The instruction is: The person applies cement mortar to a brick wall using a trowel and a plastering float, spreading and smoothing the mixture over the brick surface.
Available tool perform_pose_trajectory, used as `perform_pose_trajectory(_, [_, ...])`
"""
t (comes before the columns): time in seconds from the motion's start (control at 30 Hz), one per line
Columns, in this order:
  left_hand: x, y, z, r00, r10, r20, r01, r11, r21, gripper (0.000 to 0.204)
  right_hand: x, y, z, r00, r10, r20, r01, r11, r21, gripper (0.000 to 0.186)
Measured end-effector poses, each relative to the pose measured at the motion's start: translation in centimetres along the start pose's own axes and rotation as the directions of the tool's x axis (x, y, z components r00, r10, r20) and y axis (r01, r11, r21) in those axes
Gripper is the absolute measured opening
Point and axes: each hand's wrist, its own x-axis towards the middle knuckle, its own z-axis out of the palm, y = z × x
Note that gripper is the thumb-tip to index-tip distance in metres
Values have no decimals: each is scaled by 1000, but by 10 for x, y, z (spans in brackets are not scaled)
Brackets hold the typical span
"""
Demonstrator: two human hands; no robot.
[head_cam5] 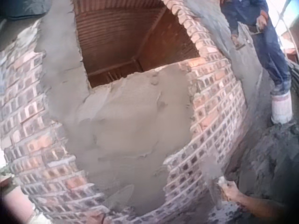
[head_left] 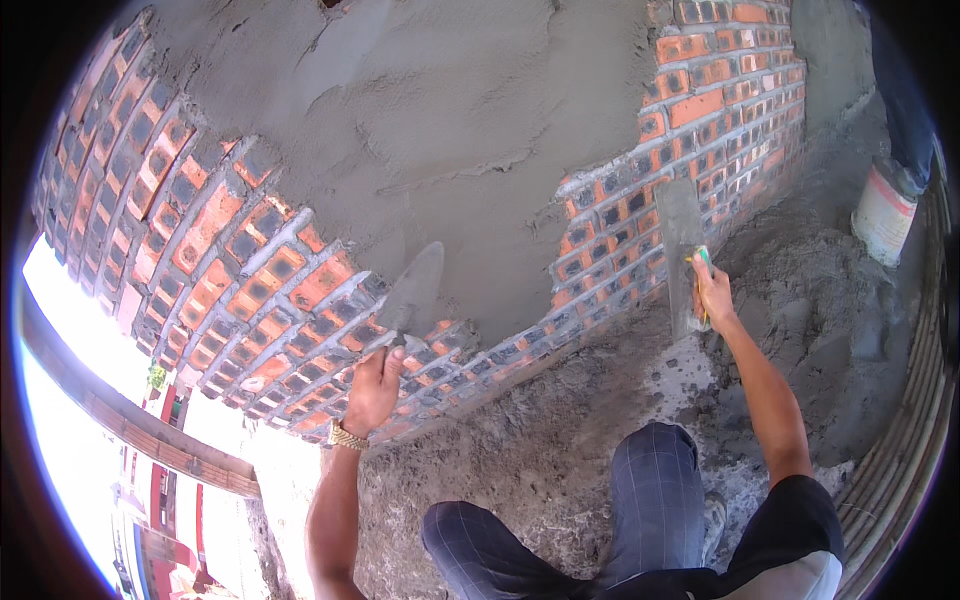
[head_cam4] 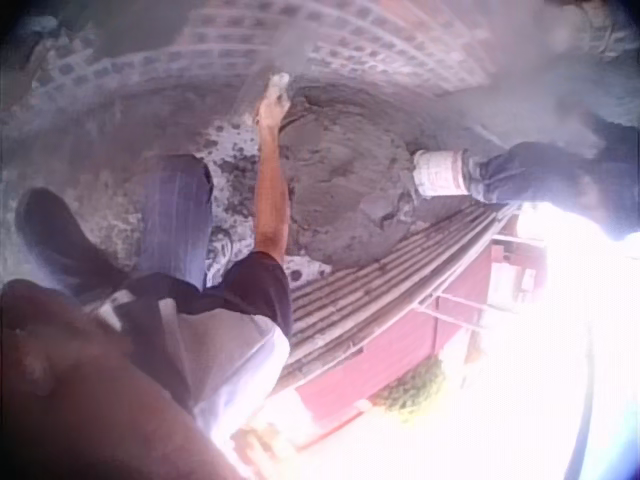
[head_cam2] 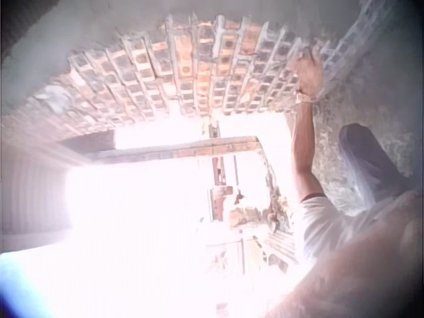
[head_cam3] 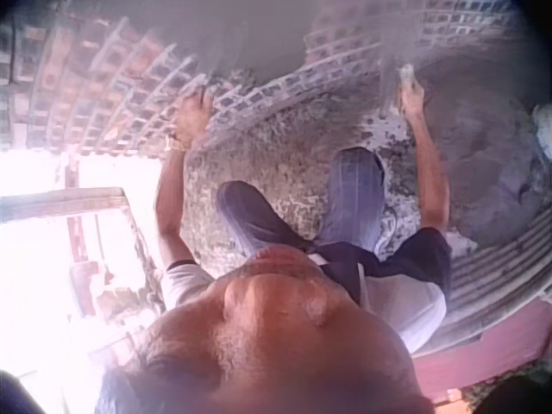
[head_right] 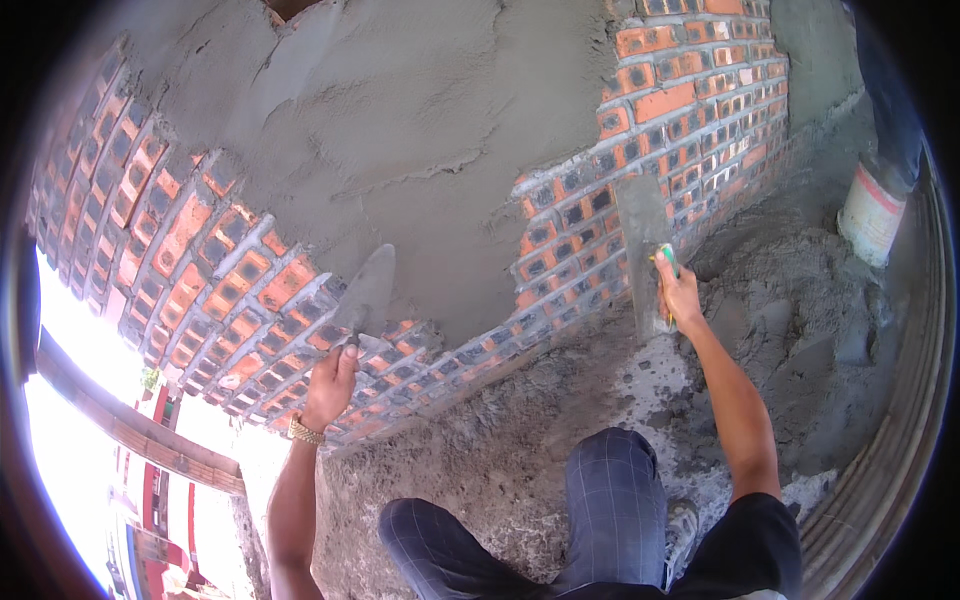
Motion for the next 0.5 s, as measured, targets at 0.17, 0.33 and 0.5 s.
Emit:
perform_pose_trajectory(0.17, [84,96,16,995,84,56,-97,948,304,50,-109,72,18,999,25,-24,-24,998,54,56])
perform_pose_trajectory(0.33, [158,47,-81,939,260,-226,-145,894,424,59,-138,66,9,997,65,43,-66,997,29,52])
perform_pose_trajectory(0.5, [46,-24,-28,926,-270,-264,197,943,-270,48,-211,84,-142,939,261,-224,-215,954,209,48])
